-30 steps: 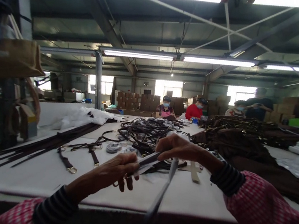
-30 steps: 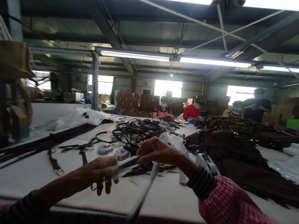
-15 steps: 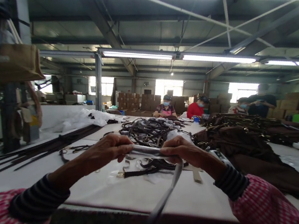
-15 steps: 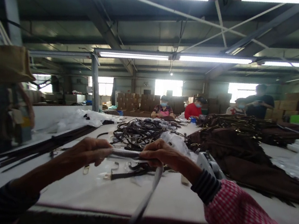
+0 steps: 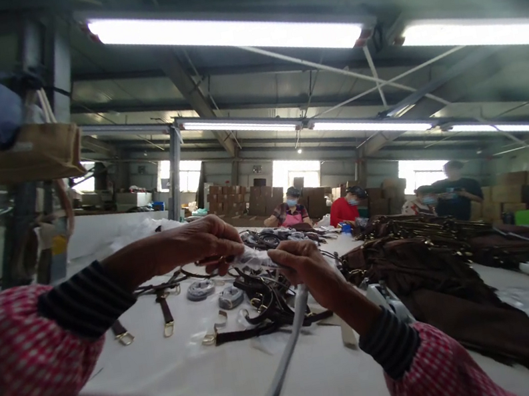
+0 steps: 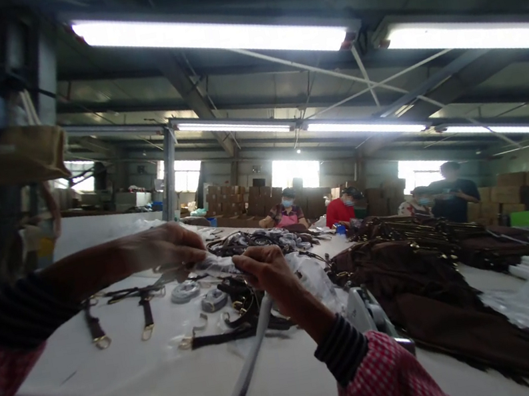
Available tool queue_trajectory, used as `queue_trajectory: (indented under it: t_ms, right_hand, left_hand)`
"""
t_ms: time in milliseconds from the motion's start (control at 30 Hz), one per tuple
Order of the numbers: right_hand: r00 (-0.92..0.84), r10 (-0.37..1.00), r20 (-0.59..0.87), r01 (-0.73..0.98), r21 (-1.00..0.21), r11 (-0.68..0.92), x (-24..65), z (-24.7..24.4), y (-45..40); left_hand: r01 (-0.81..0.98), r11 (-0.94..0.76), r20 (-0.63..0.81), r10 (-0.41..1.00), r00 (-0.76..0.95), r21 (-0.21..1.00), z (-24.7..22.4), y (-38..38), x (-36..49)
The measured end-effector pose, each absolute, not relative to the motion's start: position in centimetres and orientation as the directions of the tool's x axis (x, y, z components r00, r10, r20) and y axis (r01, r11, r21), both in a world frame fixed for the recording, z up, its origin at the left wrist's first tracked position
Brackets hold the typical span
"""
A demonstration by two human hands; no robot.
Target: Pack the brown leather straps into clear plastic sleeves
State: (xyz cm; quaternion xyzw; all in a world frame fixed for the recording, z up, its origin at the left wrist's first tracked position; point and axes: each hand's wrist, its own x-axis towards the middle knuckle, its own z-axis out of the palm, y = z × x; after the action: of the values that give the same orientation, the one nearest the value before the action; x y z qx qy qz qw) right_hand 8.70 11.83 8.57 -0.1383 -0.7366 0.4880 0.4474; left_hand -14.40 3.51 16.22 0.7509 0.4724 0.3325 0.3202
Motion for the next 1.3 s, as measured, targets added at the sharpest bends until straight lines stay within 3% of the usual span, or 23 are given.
queue_trajectory:
  t_ms: [200, 300, 400, 500, 600, 833, 1067, 1167, 1300]
  right_hand:
    - [-0.524, 0.475, 0.707, -0.090, -0.600, 0.795, 10.4, 12.7, 13.4]
    - [-0.578, 0.435, 0.690, -0.056, -0.566, 0.823, 11.4, 14.5, 14.2]
    - [-0.654, 0.402, 0.641, -0.058, -0.573, 0.818, 11.4, 15.0, 14.2]
    - [-0.731, 0.323, 0.601, -0.104, -0.566, 0.817, 10.3, 14.7, 13.5]
    - [-0.785, 0.267, 0.559, -0.117, -0.558, 0.822, 9.3, 14.1, 13.1]
    - [-0.855, 0.375, 0.359, 0.039, -0.676, 0.736, 9.4, 11.1, 14.2]
    - [-0.927, 0.275, 0.257, -0.029, -0.776, 0.630, 10.1, 10.1, 14.4]
    - [-0.883, 0.349, 0.313, -0.081, -0.835, 0.544, 10.0, 9.0, 16.3]
    - [-0.671, 0.552, 0.494, -0.236, -0.849, 0.473, 7.8, 6.2, 18.7]
  left_hand:
    - [0.539, -0.308, 0.200, 0.947, 0.250, 0.784, 13.8, 3.1, -17.0]
    - [0.583, -0.255, 0.204, 0.967, 0.154, 0.771, 13.1, 2.4, -17.8]
    - [0.579, -0.301, 0.318, 0.945, 0.075, 0.757, 12.9, 1.9, -16.6]
    - [0.472, -0.411, 0.383, 0.910, 0.160, 0.780, 12.2, 2.2, -14.1]
    - [0.306, -0.394, 0.296, 0.900, 0.321, 0.867, 10.3, 3.1, -12.2]
    - [0.156, -0.143, 0.085, 0.940, 0.331, 0.977, 4.6, 3.0, -12.8]
    - [0.140, -0.073, 0.032, 0.962, 0.271, 0.988, 1.2, 2.2, -14.3]
    - [-0.004, -0.079, 0.076, 0.955, 0.286, 0.997, 1.0, 1.4, -14.5]
    - [-0.248, -0.142, 0.213, 0.934, 0.288, 0.958, 2.4, 0.5, -12.8]
